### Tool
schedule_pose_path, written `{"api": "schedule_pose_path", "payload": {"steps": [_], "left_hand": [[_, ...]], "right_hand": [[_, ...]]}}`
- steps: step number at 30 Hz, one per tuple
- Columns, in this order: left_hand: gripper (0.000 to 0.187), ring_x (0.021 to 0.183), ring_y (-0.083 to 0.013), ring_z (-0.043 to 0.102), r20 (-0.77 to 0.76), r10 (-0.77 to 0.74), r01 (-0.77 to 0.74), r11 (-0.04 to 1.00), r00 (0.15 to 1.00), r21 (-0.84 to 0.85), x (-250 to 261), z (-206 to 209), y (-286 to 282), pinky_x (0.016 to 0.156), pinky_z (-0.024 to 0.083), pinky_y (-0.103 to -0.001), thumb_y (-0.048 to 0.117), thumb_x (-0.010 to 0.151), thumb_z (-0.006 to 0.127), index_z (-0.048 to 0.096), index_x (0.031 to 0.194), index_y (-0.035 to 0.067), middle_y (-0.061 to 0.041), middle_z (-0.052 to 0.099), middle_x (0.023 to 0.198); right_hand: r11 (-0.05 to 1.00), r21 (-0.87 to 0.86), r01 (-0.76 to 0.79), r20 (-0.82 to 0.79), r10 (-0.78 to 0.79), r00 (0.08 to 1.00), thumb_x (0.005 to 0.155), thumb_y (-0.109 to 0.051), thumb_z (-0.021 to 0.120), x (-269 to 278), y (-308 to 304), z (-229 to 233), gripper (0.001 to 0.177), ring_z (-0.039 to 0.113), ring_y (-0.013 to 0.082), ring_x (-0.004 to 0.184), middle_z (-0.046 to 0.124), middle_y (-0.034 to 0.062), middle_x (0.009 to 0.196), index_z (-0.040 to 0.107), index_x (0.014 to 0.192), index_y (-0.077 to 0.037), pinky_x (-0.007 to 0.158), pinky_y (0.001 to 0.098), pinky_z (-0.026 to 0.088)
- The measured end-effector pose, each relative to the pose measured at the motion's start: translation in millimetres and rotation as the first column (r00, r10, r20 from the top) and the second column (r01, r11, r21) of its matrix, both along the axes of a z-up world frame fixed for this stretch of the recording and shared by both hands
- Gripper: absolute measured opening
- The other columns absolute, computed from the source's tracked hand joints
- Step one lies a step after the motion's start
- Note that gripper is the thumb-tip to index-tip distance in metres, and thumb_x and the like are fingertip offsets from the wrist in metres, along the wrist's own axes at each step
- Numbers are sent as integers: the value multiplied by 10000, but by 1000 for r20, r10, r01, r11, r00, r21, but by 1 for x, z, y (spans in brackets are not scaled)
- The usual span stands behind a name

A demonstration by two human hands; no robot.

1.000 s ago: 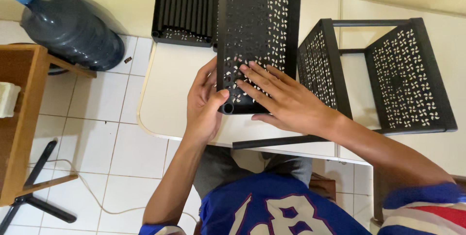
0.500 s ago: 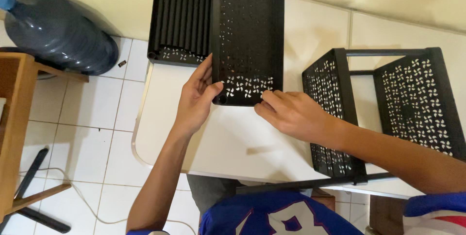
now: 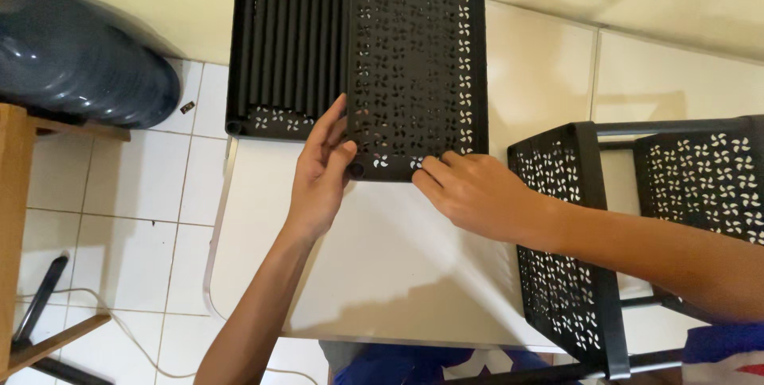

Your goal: The person assembles a black plastic rack by inserting cylindrical rods into slots on perforated panels. They repeatedly insert and remove rods to connect the panels, forming a rectangular frame structure on a white table.

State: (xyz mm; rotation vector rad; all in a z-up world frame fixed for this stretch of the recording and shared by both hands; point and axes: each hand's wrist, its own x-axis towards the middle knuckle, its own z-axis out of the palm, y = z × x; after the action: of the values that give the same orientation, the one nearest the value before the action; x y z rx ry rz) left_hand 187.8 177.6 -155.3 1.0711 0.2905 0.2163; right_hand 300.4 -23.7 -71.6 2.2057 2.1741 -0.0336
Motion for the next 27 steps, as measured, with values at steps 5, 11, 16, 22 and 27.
{"api": "schedule_pose_path", "payload": {"steps": [5, 11, 16, 22, 27], "left_hand": [[559, 1263, -209, 606, -148, 16, 47, 910, 989, 412, 7, 10, 9, 908, 566, -353, 122, 1033, 518, 357, 1565, 64, -151, 559, 1466], [521, 1296, -315, 554, 36, 42, -52, 488, 998, 871, 4, 15, 11, 857, 547, -402, 304, 928, 749, 605, 1380, 89, -211, 458, 1547], [472, 1235, -298, 541, 132, 13, -132, 122, 991, 984, 4, 0, 14, 997, 451, -434, 328, 820, 855, 730, 1229, 129, -70, 574, 1452], [338, 1155, -242, 542, 112, 12, -111, -21, 994, 994, 4, -14, 16, 947, 392, -402, 295, 858, 844, 753, 1135, 124, 19, 652, 1323], [312, 1158, -213, 539, 92, 18, -89, -128, 996, 988, 4, -21, 18, 936, 381, -399, 321, 888, 825, 752, 1127, 135, 30, 664, 1309]], "right_hand": [[1000, -14, 17, 27, -17, 1000, 767, -129, 645, 16, 7, -18, 177, 631, 209, 684, 596, 77, 848, 617, 908, -27, 493, 325, 514], [995, -82, 52, 32, -50, 998, 759, -128, 653, 26, 10, -39, 174, 638, 214, 682, 580, 74, 827, 602, 898, -36, 475, 328, 515], [991, -117, 71, 23, -69, 997, 749, -128, 660, 32, 10, -53, 194, 642, 219, 690, 570, 75, 808, 585, 905, -39, 463, 328, 512], [982, -182, 41, 30, -36, 999, 734, -117, 676, 36, 13, -63, 205, 646, 223, 670, 572, 81, 791, 572, 891, -37, 445, 331, 509], [983, -183, 29, 26, -25, 999, 735, -121, 694, 36, 20, -72, 202, 645, 224, 637, 572, 76, 750, 568, 872, -40, 425, 346, 498]]}}
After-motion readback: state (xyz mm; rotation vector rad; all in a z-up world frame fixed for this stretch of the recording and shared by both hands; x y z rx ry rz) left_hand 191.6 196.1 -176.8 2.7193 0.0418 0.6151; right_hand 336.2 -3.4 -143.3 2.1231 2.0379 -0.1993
